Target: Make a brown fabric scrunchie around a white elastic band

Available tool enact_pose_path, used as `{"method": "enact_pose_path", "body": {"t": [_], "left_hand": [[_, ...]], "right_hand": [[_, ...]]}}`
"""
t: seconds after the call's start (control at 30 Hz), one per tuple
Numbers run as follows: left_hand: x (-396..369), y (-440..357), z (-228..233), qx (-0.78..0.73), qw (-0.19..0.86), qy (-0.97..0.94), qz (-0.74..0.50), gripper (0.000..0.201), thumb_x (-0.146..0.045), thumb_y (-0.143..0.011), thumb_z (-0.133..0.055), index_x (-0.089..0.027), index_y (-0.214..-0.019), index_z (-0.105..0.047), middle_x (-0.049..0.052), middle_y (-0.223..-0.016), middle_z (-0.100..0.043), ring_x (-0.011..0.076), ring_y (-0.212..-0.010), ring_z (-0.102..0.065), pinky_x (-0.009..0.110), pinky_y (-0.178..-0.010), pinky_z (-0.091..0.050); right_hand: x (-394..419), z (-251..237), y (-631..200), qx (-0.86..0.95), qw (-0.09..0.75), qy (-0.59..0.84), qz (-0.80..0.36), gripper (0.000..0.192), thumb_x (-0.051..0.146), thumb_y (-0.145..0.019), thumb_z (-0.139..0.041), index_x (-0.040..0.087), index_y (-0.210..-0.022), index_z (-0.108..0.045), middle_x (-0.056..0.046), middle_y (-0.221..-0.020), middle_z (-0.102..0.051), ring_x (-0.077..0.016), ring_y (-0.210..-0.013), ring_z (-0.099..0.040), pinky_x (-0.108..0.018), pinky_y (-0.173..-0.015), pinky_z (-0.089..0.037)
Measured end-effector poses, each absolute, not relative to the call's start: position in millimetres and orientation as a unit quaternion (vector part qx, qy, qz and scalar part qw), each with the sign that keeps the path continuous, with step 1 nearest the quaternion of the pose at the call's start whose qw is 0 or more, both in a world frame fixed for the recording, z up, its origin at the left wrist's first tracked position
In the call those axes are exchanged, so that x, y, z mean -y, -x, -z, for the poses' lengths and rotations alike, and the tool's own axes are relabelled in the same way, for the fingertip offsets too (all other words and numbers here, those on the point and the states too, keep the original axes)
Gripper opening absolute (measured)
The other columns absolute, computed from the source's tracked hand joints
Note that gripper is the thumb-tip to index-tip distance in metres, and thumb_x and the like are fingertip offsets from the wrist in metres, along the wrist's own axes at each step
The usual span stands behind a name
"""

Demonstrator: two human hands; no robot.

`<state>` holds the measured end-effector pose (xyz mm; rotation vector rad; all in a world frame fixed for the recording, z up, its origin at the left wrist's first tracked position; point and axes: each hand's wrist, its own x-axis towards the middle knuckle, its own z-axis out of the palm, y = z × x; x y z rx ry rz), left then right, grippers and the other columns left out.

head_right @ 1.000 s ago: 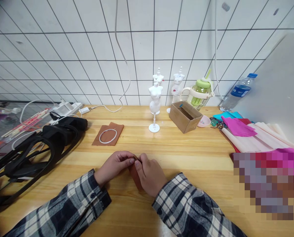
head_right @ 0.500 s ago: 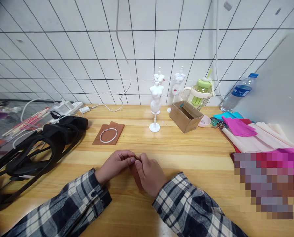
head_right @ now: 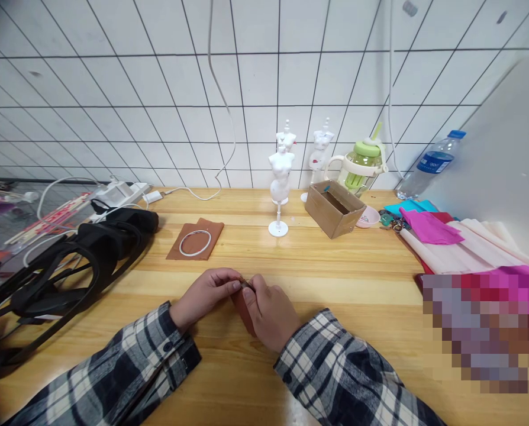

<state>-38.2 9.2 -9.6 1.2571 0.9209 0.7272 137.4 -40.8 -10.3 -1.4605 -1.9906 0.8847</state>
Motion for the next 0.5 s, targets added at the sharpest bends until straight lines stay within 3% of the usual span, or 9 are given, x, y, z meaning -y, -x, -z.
{"method": "enact_pose_path", "body": {"t": [0.5], "left_hand": [[-9.6,39.0,11.1,-0.413,0.634,-0.572,-0.317,0.029,-0.041,-0.071,-0.074,-0.014,-0.082,-0.070,0.004,-0.082,-0.070,0.0154,-0.075,-0.060,0.027,-0.074,-0.047]], "right_hand": [[38.9,12.1,-137.3,0.740,0.249,0.541,-0.314,0.024,0.038,-0.099,-0.025,0.022,-0.088,-0.040,-0.001,-0.074,-0.057,-0.0165,-0.068,-0.054,-0.026,-0.062,-0.034]]}}
